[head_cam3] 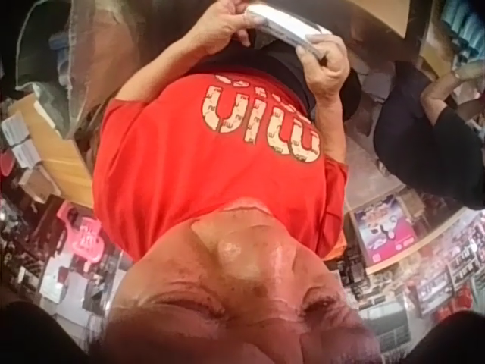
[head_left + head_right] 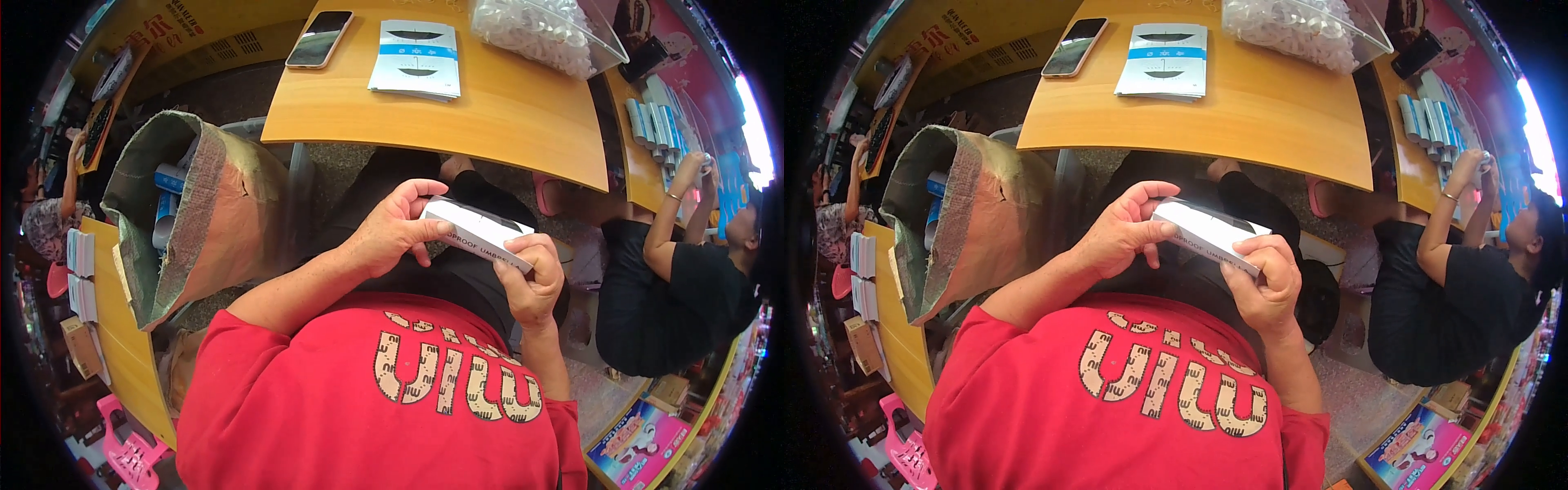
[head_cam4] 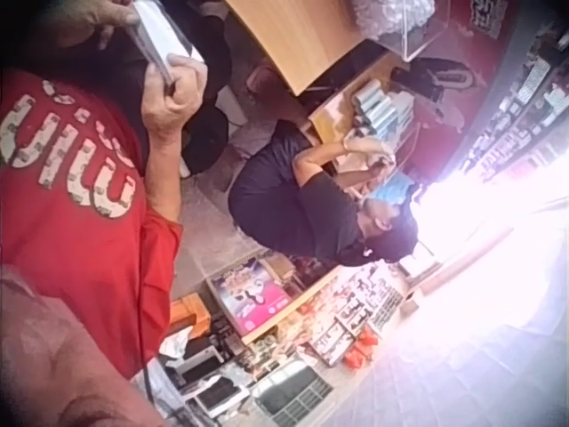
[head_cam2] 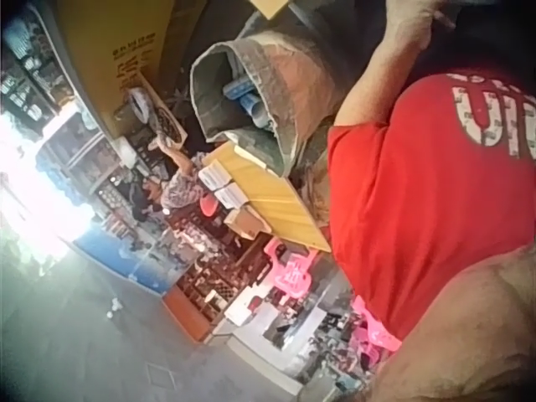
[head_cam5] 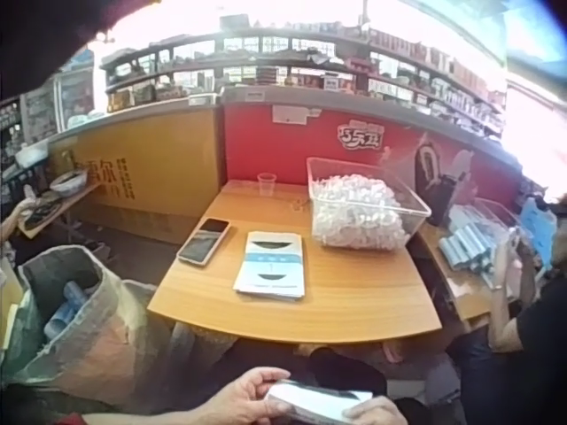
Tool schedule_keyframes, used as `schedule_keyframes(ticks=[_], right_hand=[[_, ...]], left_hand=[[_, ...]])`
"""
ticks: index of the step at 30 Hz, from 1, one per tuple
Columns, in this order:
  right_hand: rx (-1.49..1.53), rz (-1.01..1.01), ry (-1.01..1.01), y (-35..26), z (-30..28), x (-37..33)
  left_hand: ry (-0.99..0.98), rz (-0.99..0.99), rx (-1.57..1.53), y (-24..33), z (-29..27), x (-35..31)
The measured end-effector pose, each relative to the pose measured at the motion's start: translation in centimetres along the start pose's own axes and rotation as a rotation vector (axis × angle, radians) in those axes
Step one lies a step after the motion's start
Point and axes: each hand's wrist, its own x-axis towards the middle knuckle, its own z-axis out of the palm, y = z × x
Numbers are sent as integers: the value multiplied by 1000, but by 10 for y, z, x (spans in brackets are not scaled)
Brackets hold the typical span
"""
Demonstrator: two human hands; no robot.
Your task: The person folds a paper sheet by hand, wraps it around an umbrella, and secures it with a rubber band before placing it into a bag, repeating the process multiple times.
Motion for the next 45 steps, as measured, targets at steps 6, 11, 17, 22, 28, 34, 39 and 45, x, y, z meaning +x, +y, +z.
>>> schedule_keyframes(ticks=[6,11,17,22,28,34,39,45], right_hand=[[91,170,121,9,9,-9],[349,354,180,18,14,-8],[502,475,151,9,13,-2],[511,533,120,14,8,-5],[469,504,141,18,6,-11],[526,570,231,11,15,-7],[597,640,192,20,10,-11],[581,575,200,25,9,-16]], left_hand=[[43,45,-24,-4,1,3],[64,134,33,-5,4,2],[90,73,4,-6,1,5],[188,42,20,-12,4,2],[68,-169,-74,-7,4,-1],[62,-143,-91,-17,2,1],[8,-25,40,-23,6,0],[12,-335,-300,-10,3,5]])
